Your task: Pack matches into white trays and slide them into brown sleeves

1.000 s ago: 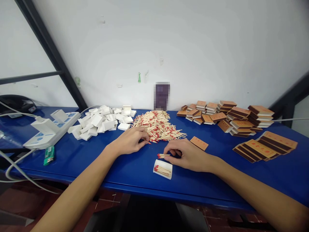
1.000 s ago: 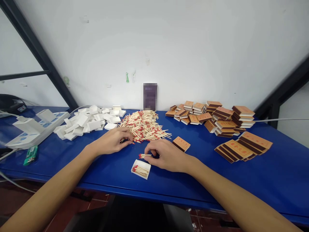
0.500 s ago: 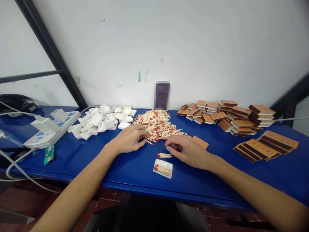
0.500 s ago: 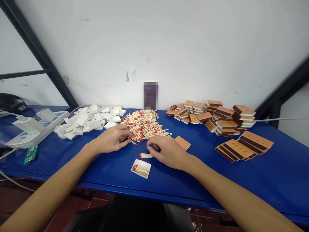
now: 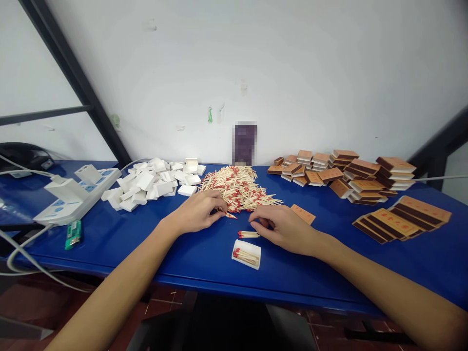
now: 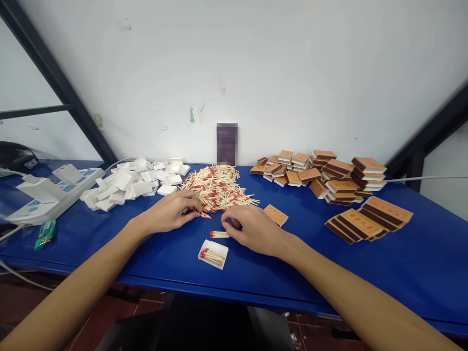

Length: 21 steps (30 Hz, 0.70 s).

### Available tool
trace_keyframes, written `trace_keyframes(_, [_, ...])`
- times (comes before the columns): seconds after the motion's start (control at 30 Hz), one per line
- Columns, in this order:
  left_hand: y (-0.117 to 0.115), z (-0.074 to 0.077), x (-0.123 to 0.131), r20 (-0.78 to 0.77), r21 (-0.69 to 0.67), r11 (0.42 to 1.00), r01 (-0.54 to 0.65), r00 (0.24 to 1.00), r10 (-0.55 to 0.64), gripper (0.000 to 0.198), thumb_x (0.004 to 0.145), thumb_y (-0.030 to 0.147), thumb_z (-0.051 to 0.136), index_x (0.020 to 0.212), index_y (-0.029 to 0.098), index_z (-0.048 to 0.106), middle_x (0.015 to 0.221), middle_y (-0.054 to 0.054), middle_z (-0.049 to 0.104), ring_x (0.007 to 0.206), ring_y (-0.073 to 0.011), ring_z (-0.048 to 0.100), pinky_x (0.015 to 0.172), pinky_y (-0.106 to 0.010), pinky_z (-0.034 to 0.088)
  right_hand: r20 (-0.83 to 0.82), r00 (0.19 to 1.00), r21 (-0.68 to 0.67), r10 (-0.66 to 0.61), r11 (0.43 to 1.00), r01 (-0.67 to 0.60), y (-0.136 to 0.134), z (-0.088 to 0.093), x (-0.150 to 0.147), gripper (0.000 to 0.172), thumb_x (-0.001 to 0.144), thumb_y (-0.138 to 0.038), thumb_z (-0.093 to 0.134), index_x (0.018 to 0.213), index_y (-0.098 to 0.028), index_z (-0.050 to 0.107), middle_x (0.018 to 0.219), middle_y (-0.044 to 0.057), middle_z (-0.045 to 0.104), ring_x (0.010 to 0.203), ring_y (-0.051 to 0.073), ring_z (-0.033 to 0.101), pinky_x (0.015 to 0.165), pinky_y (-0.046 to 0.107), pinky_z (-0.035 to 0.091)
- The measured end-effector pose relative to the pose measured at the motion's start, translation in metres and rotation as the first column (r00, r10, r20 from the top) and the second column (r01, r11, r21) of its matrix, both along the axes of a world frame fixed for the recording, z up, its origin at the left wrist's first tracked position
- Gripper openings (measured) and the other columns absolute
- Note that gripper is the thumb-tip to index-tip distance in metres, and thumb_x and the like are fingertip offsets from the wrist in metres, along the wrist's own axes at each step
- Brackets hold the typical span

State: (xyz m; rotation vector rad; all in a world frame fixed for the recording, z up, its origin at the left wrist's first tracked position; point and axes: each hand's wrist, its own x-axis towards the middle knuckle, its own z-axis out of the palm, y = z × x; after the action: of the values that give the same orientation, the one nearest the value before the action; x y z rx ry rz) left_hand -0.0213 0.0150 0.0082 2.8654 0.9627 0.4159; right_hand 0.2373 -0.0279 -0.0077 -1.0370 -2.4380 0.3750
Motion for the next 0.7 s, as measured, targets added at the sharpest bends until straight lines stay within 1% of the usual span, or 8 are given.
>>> trace_keyframes(0.13, [-0.004, 0.001, 0.005, -0.001, -0.010, 1.000, 0.008, 1.000, -0.008, 0.012, 0.093, 0.021, 0.058, 0.097, 0.019, 0.069, 0.095, -0.004, 0.063, 0.092, -0.0188, 0.059, 0.081, -0.031, 0.044, 0.015, 1.000, -0.010, -0.007, 1.000, 0.007, 0.001, -0.002, 0.001, 0.016, 0.092, -0.022, 0.053, 0.093, -0.019, 0.068, 0.067, -0.001, 0.059, 0.060, 0.013, 0.051, 0.061, 0.026, 0.037])
trace_keyframes(0.2, [-0.006, 0.001, 0.009, 0.015, -0.017, 0.999, 0.028, 1.000, -0.028, 0.011, 0.093, 0.021, 0.059, 0.096, 0.019, 0.069, 0.095, -0.004, 0.063, 0.094, -0.0189, 0.059, 0.083, -0.031, 0.044, 0.022, 1.000, -0.014, -0.005, 1.000, 0.005, 0.002, -0.002, 0.002, 0.017, 0.093, -0.023, 0.052, 0.097, -0.019, 0.068, 0.070, 0.000, 0.062, 0.062, 0.014, 0.053, 0.062, 0.027, 0.038])
trace_keyframes(0.33, [-0.010, -0.002, 0.017, 0.036, -0.015, 0.998, 0.060, 0.998, -0.060, 0.012, 0.094, 0.022, 0.057, 0.095, 0.019, 0.068, 0.095, -0.004, 0.063, 0.094, -0.0191, 0.057, 0.083, -0.031, 0.043, 0.024, 0.999, -0.021, 0.031, 0.999, -0.031, 0.004, -0.003, 0.003, 0.023, 0.095, -0.021, 0.048, 0.104, -0.020, 0.069, 0.088, 0.004, 0.071, 0.078, 0.017, 0.062, 0.071, 0.029, 0.043])
trace_keyframes(0.43, [-0.011, -0.005, 0.022, 0.050, -0.019, 0.998, 0.068, 0.997, -0.067, 0.015, 0.096, 0.025, 0.054, 0.096, 0.018, 0.068, 0.094, -0.005, 0.062, 0.095, -0.0201, 0.055, 0.085, -0.032, 0.042, 0.025, 0.999, -0.019, 0.033, 0.999, -0.032, 0.004, -0.004, 0.003, 0.025, 0.095, -0.018, 0.046, 0.106, -0.020, 0.069, 0.097, 0.005, 0.073, 0.085, 0.019, 0.065, 0.075, 0.030, 0.045])
trace_keyframes(0.57, [-0.011, -0.007, 0.024, 0.074, -0.030, 0.997, 0.071, 0.995, -0.068, 0.015, 0.096, 0.027, 0.054, 0.096, 0.019, 0.066, 0.094, -0.005, 0.062, 0.094, -0.0205, 0.052, 0.085, -0.033, 0.041, 0.040, 0.999, -0.018, 0.026, 1.000, -0.025, 0.005, -0.005, 0.002, 0.026, 0.095, -0.020, 0.047, 0.110, -0.021, 0.069, 0.097, 0.005, 0.073, 0.084, 0.018, 0.065, 0.074, 0.030, 0.045])
trace_keyframes(0.7, [-0.012, -0.007, 0.025, 0.110, -0.026, 0.998, 0.055, 0.993, -0.052, 0.016, 0.097, 0.028, 0.053, 0.096, 0.019, 0.065, 0.095, -0.005, 0.060, 0.096, -0.0211, 0.050, 0.084, -0.033, 0.040, 0.063, 0.998, -0.018, 0.010, 1.000, -0.009, 0.006, -0.006, 0.002, 0.025, 0.095, -0.021, 0.049, 0.108, -0.021, 0.071, 0.088, 0.005, 0.073, 0.076, 0.018, 0.064, 0.069, 0.029, 0.044])
